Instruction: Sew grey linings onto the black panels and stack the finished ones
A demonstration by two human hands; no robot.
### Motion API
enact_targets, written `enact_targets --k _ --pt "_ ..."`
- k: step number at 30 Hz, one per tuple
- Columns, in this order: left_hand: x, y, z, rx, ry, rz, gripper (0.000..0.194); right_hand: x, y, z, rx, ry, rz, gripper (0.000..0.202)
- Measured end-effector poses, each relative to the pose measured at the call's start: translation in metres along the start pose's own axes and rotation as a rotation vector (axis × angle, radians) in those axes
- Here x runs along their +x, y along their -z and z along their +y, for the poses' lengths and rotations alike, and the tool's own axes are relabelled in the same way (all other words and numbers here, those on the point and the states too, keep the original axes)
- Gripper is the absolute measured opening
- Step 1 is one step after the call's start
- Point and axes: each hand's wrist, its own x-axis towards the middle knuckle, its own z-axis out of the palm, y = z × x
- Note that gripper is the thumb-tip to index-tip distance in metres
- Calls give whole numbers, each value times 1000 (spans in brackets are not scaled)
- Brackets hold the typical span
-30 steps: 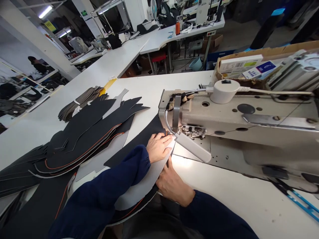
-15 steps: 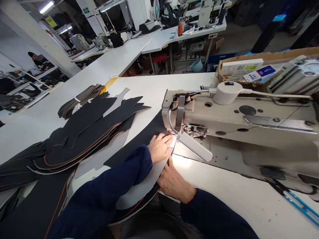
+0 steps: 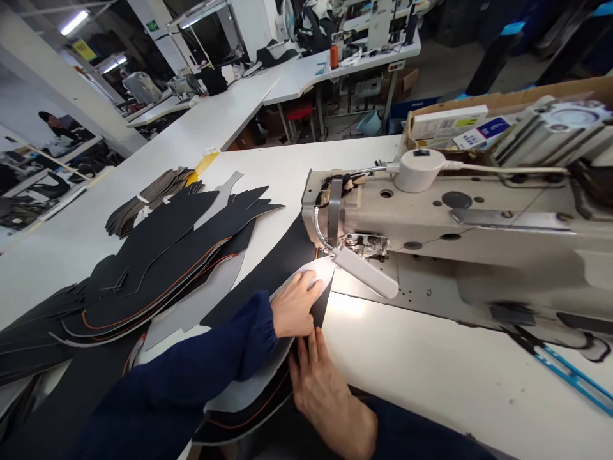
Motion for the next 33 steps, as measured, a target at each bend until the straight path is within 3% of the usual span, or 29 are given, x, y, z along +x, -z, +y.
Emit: enact_targets --k 3,5,12,15,22,25,29,33 --pt "-18 0 6 34 30 -66 66 -9 -8 -28 8 -42 52 49" --pt "-18 -2 9 49 37 -100 67 -9 -14 -34 12 -50 67 46" --pt "7 0 11 68 32 -109 66 -4 -17 -16 -40 -59 26 43" --pt "2 3 11 74 4 -140 73 -2 -11 -7 -83 -26 -32 44" --pt "-12 -2 12 84 -31 -153 60 11 8 23 -159 48 -145 42" --pt "1 -2 13 87 -10 -140 54 11 6 15 -176 -2 -134 42" --pt "15 10 15 97 7 -145 45 4 -12 -10 -117 -52 4 41" --pt "10 18 13 108 -15 -179 47 7 -18 -10 -105 -84 0 40"
